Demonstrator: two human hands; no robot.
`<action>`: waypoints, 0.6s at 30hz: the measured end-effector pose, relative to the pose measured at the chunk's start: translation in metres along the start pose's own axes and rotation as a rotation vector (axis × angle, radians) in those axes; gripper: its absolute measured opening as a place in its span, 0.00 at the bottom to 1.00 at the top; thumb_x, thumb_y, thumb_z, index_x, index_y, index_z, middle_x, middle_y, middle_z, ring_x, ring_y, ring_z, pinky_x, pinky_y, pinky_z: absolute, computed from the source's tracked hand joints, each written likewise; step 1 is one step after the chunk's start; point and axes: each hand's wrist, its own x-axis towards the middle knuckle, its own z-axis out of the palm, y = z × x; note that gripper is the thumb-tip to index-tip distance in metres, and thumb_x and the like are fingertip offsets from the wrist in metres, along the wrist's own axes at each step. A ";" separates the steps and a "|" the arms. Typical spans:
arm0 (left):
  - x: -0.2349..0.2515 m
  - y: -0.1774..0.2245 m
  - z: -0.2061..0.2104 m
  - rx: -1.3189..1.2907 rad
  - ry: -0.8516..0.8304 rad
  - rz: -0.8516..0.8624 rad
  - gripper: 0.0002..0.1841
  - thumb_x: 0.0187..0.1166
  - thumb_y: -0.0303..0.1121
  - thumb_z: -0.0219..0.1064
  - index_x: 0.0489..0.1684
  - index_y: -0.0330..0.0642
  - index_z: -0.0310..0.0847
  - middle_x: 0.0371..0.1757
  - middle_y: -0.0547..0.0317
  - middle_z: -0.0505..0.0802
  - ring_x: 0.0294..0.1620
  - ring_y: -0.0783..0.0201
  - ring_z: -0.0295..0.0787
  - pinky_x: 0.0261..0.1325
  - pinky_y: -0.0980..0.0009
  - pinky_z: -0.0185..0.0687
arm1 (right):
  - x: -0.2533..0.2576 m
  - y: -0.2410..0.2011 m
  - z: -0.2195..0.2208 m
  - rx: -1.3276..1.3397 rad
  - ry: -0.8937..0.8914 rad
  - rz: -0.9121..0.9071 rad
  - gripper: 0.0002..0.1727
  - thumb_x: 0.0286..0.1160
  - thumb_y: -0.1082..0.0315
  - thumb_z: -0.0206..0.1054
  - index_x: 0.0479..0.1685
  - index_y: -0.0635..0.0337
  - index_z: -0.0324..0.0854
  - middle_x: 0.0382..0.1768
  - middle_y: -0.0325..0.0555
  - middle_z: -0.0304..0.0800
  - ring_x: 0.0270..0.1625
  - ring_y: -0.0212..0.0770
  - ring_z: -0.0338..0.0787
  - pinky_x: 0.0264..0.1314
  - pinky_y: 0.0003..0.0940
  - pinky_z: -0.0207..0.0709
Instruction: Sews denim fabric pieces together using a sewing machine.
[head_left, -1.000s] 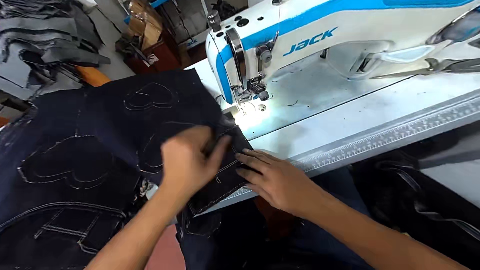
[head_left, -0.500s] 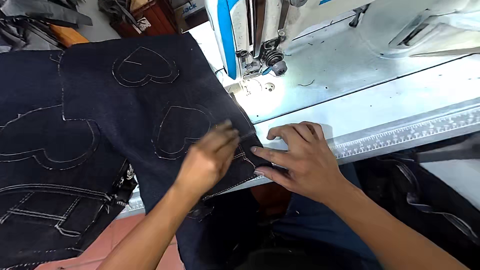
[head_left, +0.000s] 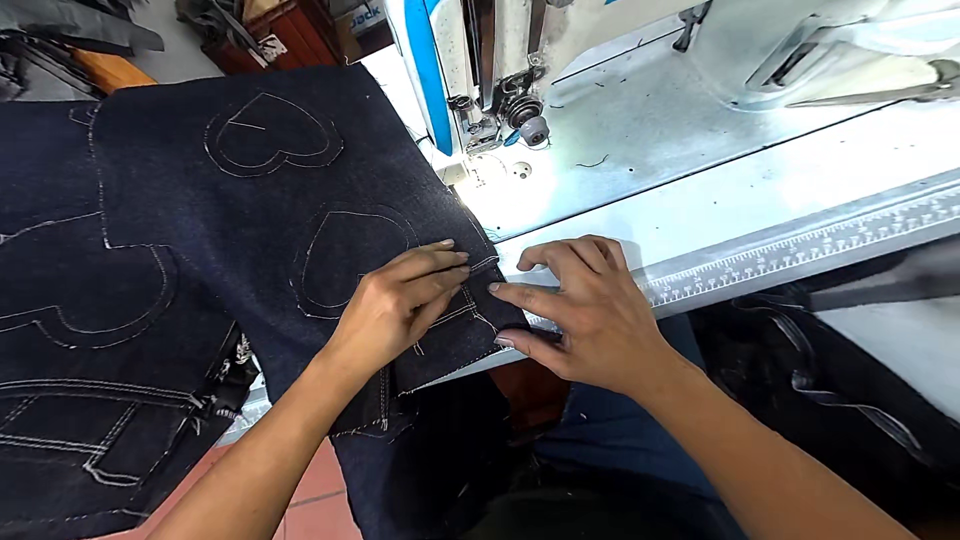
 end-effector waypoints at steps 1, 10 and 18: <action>-0.001 0.000 0.000 0.000 0.039 -0.025 0.11 0.82 0.29 0.67 0.51 0.36 0.94 0.61 0.51 0.95 0.72 0.59 0.88 0.78 0.66 0.81 | 0.000 0.000 0.000 0.006 0.003 -0.002 0.23 0.71 0.34 0.65 0.54 0.31 0.95 0.52 0.42 0.86 0.58 0.47 0.81 0.65 0.55 0.66; 0.000 0.003 0.007 0.114 0.023 -0.081 0.11 0.83 0.33 0.67 0.52 0.43 0.95 0.63 0.57 0.95 0.72 0.61 0.87 0.76 0.66 0.82 | 0.000 0.003 -0.003 -0.033 -0.048 -0.153 0.20 0.84 0.42 0.59 0.61 0.31 0.92 0.45 0.40 0.83 0.52 0.46 0.79 0.66 0.57 0.60; -0.003 0.009 0.015 0.178 0.054 -0.108 0.12 0.85 0.32 0.63 0.55 0.41 0.93 0.65 0.55 0.94 0.74 0.59 0.86 0.77 0.66 0.80 | -0.003 0.003 -0.001 -0.017 -0.023 -0.127 0.20 0.83 0.41 0.59 0.60 0.32 0.93 0.44 0.41 0.83 0.51 0.46 0.80 0.66 0.57 0.62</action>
